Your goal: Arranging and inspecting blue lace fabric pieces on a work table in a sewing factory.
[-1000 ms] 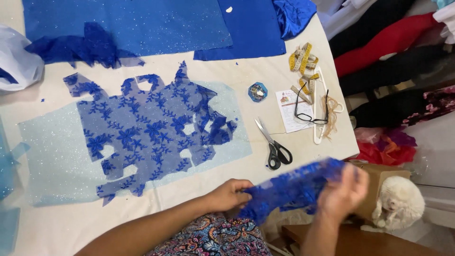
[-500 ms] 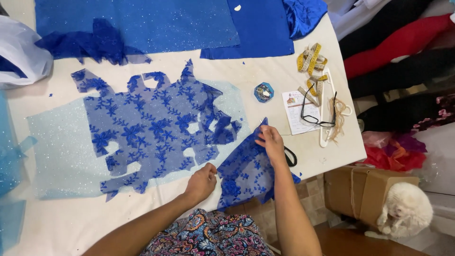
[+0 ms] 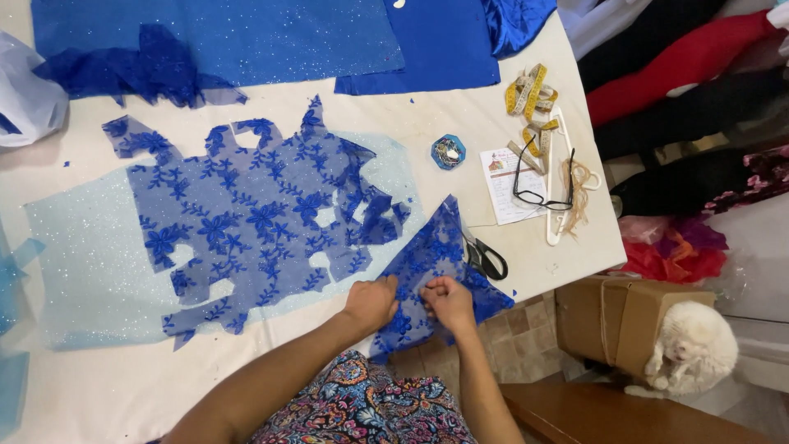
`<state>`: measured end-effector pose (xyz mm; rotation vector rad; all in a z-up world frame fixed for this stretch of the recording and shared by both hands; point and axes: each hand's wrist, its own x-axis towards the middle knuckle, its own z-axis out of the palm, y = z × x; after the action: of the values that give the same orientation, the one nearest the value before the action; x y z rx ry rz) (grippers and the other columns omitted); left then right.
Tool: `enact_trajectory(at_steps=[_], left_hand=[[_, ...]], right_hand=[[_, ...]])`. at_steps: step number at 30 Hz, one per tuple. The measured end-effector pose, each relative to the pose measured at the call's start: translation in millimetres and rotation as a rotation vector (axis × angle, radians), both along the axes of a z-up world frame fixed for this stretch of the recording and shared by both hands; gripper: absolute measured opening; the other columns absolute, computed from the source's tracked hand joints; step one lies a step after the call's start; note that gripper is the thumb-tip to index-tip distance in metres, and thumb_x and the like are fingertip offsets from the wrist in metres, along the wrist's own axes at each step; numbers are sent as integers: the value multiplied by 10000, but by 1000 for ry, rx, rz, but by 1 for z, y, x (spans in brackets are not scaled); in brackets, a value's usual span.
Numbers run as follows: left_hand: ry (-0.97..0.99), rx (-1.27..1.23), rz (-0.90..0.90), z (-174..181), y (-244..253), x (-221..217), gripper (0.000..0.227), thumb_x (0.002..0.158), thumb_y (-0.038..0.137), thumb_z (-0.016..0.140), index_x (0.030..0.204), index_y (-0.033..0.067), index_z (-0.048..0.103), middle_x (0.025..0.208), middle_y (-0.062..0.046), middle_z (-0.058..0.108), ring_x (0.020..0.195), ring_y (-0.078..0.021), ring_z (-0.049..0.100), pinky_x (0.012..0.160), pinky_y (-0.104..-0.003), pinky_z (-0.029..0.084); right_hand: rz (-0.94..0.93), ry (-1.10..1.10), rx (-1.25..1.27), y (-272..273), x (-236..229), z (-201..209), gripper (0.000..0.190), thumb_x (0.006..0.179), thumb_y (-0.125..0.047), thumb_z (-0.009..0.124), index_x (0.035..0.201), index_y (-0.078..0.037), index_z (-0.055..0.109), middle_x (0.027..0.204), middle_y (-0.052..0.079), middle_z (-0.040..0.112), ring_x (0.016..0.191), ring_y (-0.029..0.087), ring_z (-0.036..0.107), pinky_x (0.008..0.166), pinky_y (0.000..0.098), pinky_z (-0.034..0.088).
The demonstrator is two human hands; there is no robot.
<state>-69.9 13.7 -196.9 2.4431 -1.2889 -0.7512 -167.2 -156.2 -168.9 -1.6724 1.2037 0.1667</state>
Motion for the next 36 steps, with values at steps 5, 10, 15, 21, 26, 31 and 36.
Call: enact_trajectory(at_steps=[5, 10, 15, 21, 26, 31, 36], left_hand=[[140, 10, 108, -7, -6, 7, 219, 913, 326, 543, 983, 121, 579, 851, -83, 699, 860, -350, 729, 755, -465, 545], [290, 10, 319, 12, 1, 20, 246, 890, 414, 579, 972, 191, 642, 892, -101, 730, 958, -385, 710, 832, -483, 547], [522, -218, 762, 36, 24, 36, 169, 850, 286, 651, 948, 165, 719, 821, -73, 737, 881, -324, 719, 768, -435, 564], [538, -249, 903, 9, 36, 51, 231, 843, 278, 646, 1006, 151, 749, 828, -68, 716, 894, -283, 704, 781, -432, 574], [523, -199, 947, 19, 37, 60, 219, 835, 305, 643, 979, 200, 770, 844, -20, 746, 905, -272, 712, 795, -407, 582], [440, -174, 900, 26, 38, 64, 208, 856, 319, 617, 959, 208, 760, 880, -65, 750, 962, -328, 699, 833, -438, 582], [100, -101, 517, 49, 38, 55, 184, 927, 279, 558, 1099, 217, 574, 1019, -64, 674, 963, -299, 713, 862, -485, 558]], right_hand=[[54, 34, -68, 5, -30, -18, 276, 769, -117, 821, 1030, -91, 735, 827, 117, 758, 591, 201, 709, 502, 295, 644], [11, -23, -133, 5, -42, 4, 283, 778, -144, 820, 1053, -141, 753, 831, 80, 766, 526, 166, 665, 505, 285, 569], [-166, -131, -591, -42, -50, 20, 143, 836, -147, 786, 977, -145, 766, 859, 59, 734, 739, 164, 655, 671, 295, 532], [164, 51, -811, -99, -35, 14, 130, 962, -227, 687, 1032, -153, 768, 954, 102, 714, 978, 313, 656, 876, 410, 526], [274, 211, -835, -115, -26, 12, 171, 985, -324, 639, 1073, -230, 751, 968, 52, 683, 987, 261, 641, 862, 395, 538], [259, 231, -764, -129, -24, 17, 326, 1020, -354, 584, 1269, -171, 689, 1008, 104, 668, 989, 298, 646, 848, 438, 539], [309, 246, -754, -156, -34, 1, 377, 1009, -394, 609, 1270, -129, 674, 999, 159, 673, 1036, 364, 636, 903, 498, 521]])
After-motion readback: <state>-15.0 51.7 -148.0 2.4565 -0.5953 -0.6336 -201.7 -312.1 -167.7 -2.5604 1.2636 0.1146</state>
